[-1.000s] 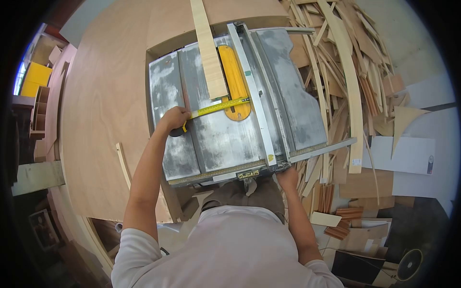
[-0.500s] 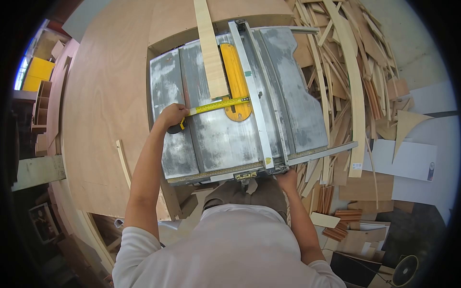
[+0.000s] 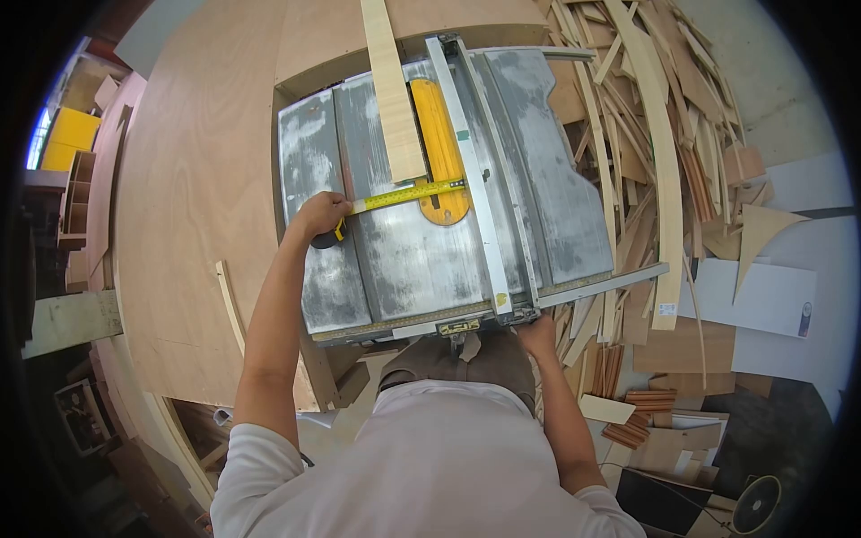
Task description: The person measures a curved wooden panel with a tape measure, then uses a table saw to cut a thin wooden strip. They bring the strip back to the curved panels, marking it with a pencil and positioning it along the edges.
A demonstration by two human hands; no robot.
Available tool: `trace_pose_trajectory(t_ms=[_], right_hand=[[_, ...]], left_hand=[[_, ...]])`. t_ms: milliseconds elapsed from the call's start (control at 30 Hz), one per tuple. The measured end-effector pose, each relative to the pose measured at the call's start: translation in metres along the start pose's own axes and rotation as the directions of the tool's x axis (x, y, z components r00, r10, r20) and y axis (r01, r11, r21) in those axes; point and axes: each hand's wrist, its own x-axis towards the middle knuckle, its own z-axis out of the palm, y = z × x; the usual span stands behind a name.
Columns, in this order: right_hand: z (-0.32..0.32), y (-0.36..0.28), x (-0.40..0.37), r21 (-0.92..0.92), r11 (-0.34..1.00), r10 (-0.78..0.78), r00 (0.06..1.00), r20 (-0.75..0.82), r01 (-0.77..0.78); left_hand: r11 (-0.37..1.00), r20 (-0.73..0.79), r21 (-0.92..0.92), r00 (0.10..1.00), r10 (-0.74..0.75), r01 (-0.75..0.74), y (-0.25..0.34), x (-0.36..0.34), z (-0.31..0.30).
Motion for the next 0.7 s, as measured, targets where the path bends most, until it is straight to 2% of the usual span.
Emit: trace_pose_trajectory(t_ms=[300, 500, 600, 700], right_hand=[[0.006, 0.009, 0.003, -0.129, 0.987, 0.102, 0.994, 0.034, -0.097], [0.006, 0.011, 0.005, -0.128, 0.985, 0.122, 0.99, 0.064, -0.113], [0.005, 0.01, 0.003, -0.059, 0.997, 0.045, 0.999, 0.025, -0.044], [0.012, 0.028, 0.006, -0.066, 0.998, 0.008, 1.0, 0.023, -0.006]], left_hand=[[1.0, -0.011, 0.003, 1.0, 0.002, -0.002, -0.001, 0.0, 0.001], [1.0, -0.025, -0.016, 1.0, 0.009, -0.01, -0.003, 0.001, 0.003], [1.0, -0.01, -0.014, 1.0, 0.005, -0.006, -0.002, 0.0, 0.001], [0.999, 0.003, -0.013, 1.0, 0.029, -0.029, 0.0, -0.003, -0.001]])
